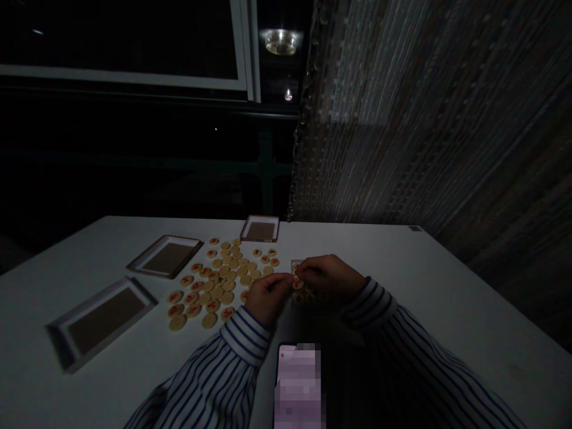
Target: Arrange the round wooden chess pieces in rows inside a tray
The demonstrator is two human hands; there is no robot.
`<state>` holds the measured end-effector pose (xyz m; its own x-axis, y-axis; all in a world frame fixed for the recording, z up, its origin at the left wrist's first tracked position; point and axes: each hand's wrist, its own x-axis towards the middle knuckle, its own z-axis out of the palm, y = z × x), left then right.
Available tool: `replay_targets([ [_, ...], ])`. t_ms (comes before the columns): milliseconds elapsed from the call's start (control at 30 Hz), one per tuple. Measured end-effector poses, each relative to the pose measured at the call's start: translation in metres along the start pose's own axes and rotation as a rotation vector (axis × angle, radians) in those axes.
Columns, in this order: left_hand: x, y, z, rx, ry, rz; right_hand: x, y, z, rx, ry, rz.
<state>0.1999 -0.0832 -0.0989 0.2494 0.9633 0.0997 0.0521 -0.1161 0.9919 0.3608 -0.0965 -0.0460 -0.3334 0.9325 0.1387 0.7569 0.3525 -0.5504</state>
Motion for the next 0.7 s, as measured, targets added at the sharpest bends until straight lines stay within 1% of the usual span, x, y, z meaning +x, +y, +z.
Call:
replay_targets([
  [133,0.001,-0.0026,0.0,0.011,0.009,0.002,0.0006,-0.0004,-0.0005,-0.009,0.009,-0.019],
  [367,0.0021,-0.0022,0.0005,-0.111,0.056,-0.091,-0.0004,0.0007,-0.0023,-0.014,0.022,-0.004],
  [700,0.0022,-0.0029,0.0,-0.11,0.07,-0.104,-0.001,-0.0006,-0.0029,-0.018,0.022,0.002],
])
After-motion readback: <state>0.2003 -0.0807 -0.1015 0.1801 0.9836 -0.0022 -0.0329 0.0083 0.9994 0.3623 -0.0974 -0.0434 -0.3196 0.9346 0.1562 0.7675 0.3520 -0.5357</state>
